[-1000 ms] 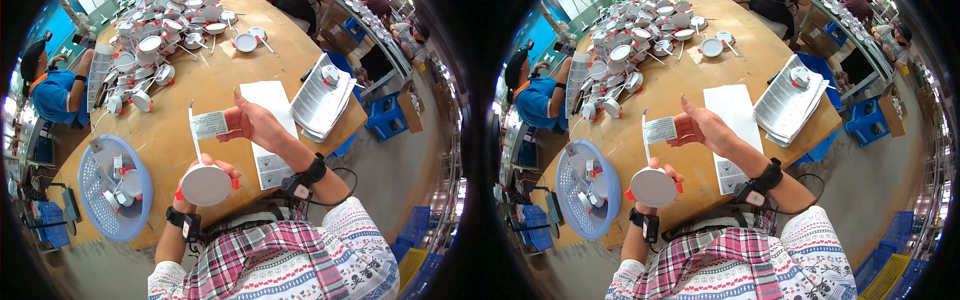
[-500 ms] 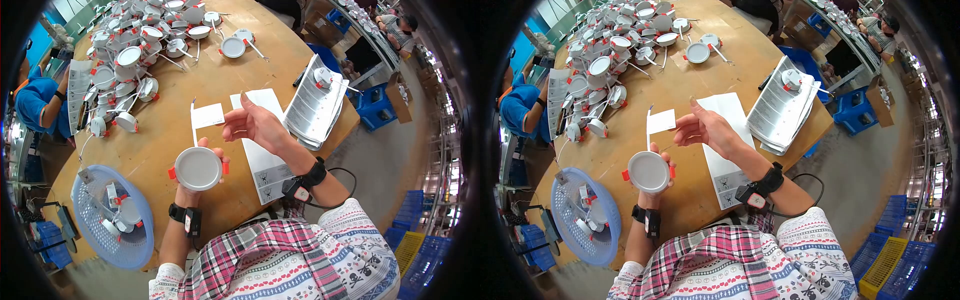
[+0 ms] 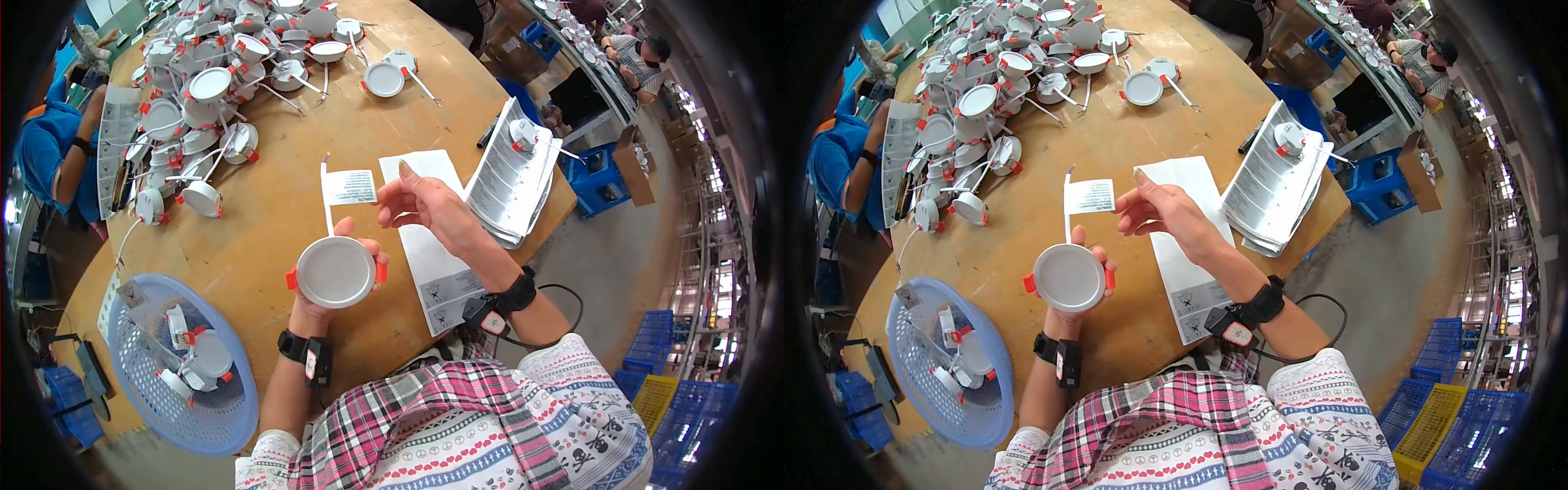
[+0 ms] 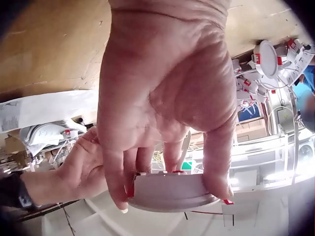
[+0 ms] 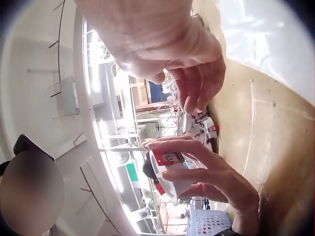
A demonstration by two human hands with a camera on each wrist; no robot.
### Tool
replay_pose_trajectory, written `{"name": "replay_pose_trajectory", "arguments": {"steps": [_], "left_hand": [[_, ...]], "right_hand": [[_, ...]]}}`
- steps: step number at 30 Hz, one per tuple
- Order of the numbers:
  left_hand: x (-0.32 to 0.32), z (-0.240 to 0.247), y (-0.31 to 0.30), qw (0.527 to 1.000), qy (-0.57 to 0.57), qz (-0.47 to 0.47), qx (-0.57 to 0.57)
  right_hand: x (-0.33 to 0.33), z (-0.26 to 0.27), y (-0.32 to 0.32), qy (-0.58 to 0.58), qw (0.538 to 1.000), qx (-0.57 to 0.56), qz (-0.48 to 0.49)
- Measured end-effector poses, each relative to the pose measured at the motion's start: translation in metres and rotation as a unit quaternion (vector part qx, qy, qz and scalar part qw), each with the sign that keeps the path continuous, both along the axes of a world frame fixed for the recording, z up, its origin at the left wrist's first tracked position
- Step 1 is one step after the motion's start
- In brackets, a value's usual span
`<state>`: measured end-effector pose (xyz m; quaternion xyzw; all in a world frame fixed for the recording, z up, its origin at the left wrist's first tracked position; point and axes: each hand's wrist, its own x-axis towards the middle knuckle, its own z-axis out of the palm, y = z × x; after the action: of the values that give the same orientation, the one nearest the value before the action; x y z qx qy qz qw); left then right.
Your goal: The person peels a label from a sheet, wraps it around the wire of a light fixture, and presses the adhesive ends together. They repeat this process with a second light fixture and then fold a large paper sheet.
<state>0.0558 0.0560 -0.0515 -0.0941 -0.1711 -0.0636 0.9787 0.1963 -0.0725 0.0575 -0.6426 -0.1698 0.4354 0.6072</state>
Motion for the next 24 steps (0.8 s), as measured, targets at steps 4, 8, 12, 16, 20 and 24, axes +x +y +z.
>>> {"name": "replay_pose_trajectory", "arguments": {"steps": [4, 8, 12, 16, 20, 24], "left_hand": [[-0.002, 0.003, -0.002, 1.000, -0.008, 0.012, -0.004], [0.001, 0.007, -0.002, 0.999, -0.029, 0.005, 0.039], [0.003, 0.016, -0.001, 0.998, -0.021, -0.020, 0.061], [0.008, 0.016, -0.007, 0.999, -0.019, -0.005, 0.032], [0.006, 0.019, -0.006, 0.999, -0.004, -0.010, 0.043], [0.007, 0.021, -0.007, 0.999, 0.002, -0.015, 0.044]], "right_hand": [[-0.002, -0.002, 0.009, 0.020, 1.000, -0.004, -0.021], [-0.001, -0.003, 0.014, 0.029, 0.999, 0.002, -0.018], [0.004, -0.002, 0.017, 0.038, 0.999, -0.003, -0.010], [0.011, 0.004, 0.016, 0.055, 0.998, -0.002, 0.005], [0.012, -0.001, 0.017, 0.095, 0.995, 0.009, 0.003], [0.014, -0.004, 0.017, 0.125, 0.992, 0.012, -0.002]]}}
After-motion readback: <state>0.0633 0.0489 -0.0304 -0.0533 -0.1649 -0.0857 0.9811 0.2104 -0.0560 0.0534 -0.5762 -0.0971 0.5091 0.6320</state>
